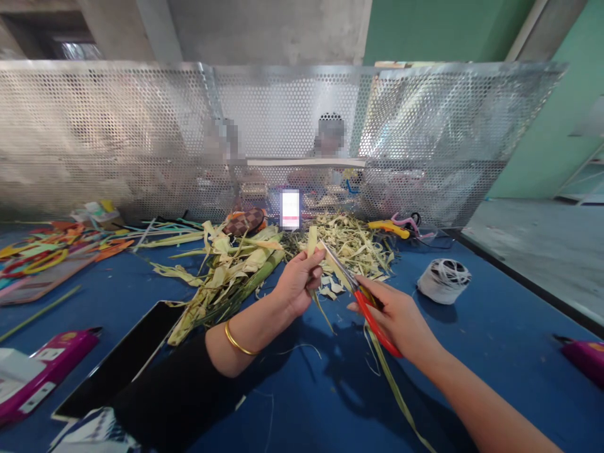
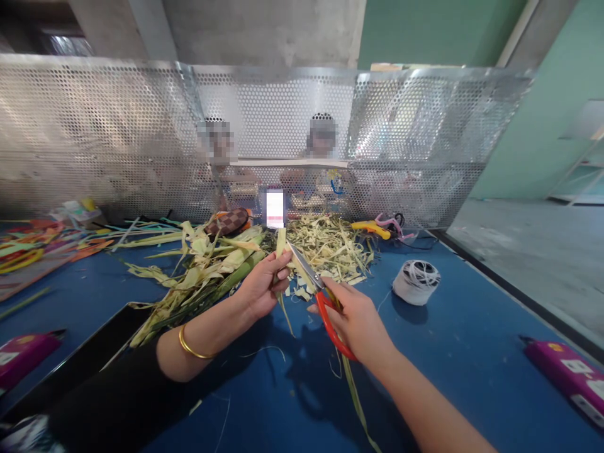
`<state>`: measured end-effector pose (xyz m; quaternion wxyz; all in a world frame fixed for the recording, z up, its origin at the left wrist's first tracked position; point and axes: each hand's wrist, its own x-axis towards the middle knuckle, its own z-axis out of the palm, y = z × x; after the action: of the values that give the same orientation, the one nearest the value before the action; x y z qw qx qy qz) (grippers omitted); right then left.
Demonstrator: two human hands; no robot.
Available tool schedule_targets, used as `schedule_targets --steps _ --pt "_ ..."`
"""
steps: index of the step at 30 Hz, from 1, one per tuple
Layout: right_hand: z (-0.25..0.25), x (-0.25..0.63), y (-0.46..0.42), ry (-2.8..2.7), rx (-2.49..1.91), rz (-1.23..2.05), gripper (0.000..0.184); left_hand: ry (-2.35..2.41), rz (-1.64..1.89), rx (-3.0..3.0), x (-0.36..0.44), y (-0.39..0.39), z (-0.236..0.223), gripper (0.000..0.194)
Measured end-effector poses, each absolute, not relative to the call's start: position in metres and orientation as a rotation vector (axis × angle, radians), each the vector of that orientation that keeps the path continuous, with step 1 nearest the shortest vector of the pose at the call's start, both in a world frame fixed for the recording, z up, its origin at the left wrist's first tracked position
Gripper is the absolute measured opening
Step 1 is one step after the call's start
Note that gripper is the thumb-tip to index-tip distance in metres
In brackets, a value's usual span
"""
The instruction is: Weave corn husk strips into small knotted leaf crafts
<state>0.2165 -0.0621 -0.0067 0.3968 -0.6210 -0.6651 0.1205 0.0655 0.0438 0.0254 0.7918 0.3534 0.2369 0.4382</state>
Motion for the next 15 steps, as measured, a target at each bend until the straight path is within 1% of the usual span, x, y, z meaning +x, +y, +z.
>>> schedule_targets --steps 7,9,11,13,15 --pt "-0.006 0.224 -0.06 -1.591 -1.632 0.254 0.04 0.514 0.949 0.762 0.065 0.045 0.025 0.02" --pt "-0.007 0.236 -0.056 -1.564 -1.742 0.126 0.039 0.529 0.966 0.784 0.063 0.046 0.027 0.019" --pt "-0.01 0.25 -0.051 -1.586 -1.952 -0.098 0.038 0.546 0.985 0.822 0.062 0.047 0.029 0.019" --pt "-0.016 0.264 -0.047 -1.621 -2.193 -0.317 0.041 0.559 1.009 0.867 0.06 0.047 0.032 0.019" --pt "-0.021 0.274 -0.044 -1.681 -2.331 -0.411 0.042 0.57 1.03 0.907 0.059 0.045 0.035 0.019"
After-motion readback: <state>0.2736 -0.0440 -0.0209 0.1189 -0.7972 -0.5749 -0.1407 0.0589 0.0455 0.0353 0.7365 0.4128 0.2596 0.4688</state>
